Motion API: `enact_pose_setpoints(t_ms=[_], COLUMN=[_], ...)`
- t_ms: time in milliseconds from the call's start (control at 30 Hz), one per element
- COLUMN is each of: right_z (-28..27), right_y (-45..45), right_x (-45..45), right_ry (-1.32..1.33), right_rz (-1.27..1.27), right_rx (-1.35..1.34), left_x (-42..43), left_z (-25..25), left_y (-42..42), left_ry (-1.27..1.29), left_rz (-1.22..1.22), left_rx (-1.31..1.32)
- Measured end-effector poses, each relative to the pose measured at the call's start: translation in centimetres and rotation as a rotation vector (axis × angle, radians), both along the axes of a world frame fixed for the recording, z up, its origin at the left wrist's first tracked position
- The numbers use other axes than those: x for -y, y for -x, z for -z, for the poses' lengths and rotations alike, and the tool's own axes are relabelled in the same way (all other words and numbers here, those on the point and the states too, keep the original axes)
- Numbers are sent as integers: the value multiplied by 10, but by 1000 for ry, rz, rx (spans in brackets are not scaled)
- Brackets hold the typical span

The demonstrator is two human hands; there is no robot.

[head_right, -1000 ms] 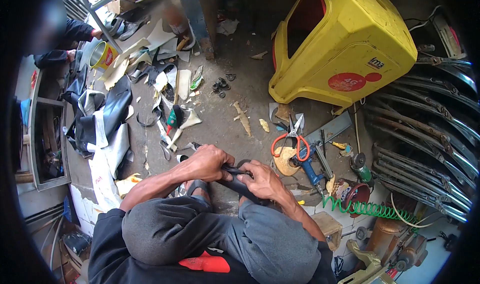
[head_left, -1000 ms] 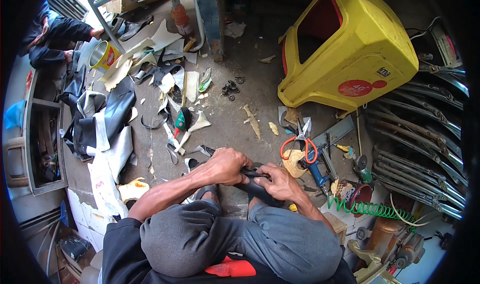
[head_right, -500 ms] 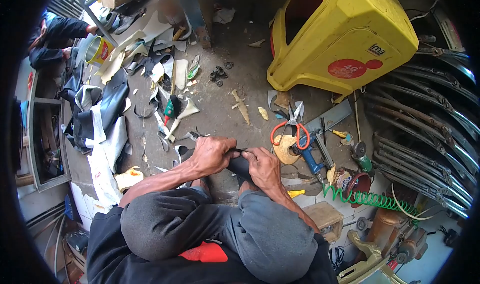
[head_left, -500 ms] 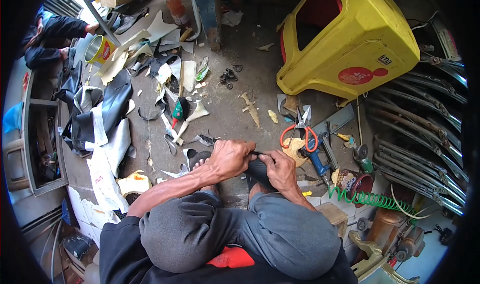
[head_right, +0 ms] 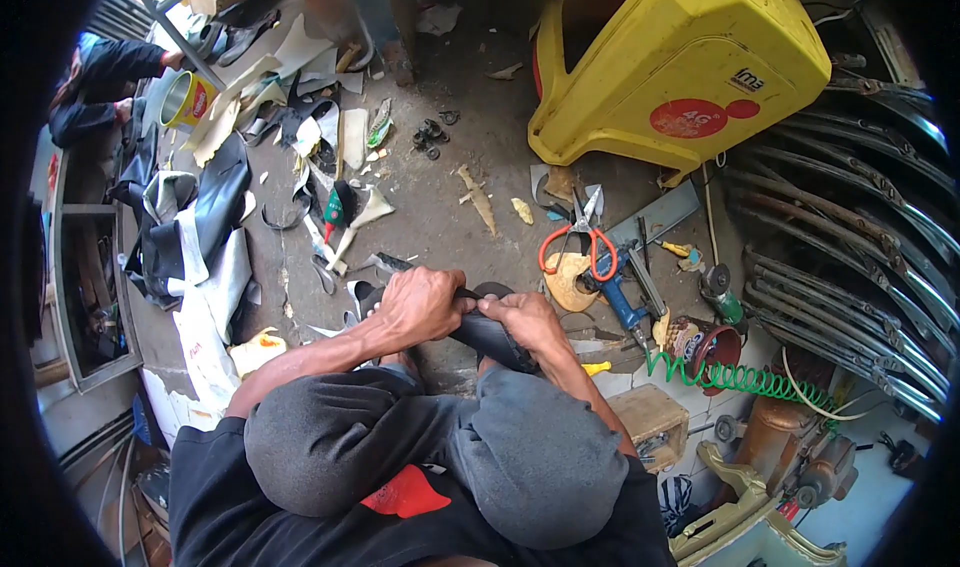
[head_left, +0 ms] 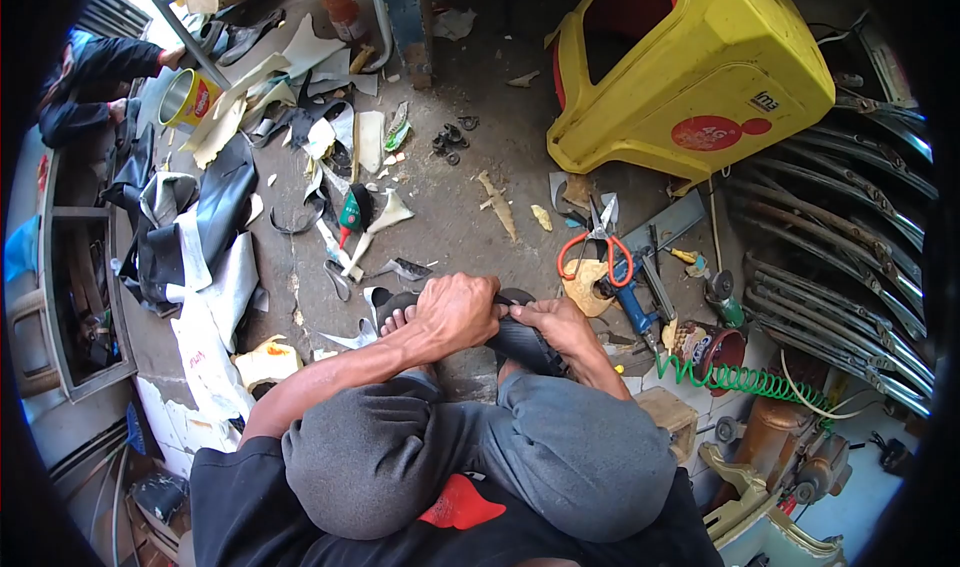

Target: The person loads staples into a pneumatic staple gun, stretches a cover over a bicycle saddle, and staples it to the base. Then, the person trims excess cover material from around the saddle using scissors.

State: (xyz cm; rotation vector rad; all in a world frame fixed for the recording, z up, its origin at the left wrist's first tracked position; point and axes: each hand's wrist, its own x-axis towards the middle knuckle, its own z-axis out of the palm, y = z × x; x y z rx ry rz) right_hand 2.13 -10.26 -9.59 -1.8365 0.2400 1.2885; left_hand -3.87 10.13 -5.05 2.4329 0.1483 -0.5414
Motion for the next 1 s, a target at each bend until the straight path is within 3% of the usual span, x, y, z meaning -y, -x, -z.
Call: enact_pose_setpoints(t_ms=[233, 300, 333, 367, 433, 567, 733, 867, 1000], right_z=[5, 2, -5, -15, -16, 0, 16, 24, 5], right_y=[2, 1, 2, 0, 1, 0, -1, 2, -6], right_x=[5, 7, 8, 7, 10, 20, 31, 34, 31], right_ry=[-96, -146, -139, -125, -110, -193, -184, -266, -210], right_rz=[183, 275, 283, 349, 421, 449, 418, 550, 538], right_rx=[-215, -289, -293, -297, -304, -374, -442, -515, -476], left_x=[3, -3, -6, -7, -3, 1, 7, 13, 17], left_z=[6, 30, 26, 25, 38, 43, 41, 41, 11], left_y=[11, 27, 46, 51, 50, 49, 38, 31, 9], left_ry=[30, -218, -303, -222, -158, -222, -141, -87, 109], left_rz=[-28, 221, 379, 526, 578, 632, 601, 539, 463], left_rx=[0, 823, 896, 918, 797, 853, 746, 698, 413])
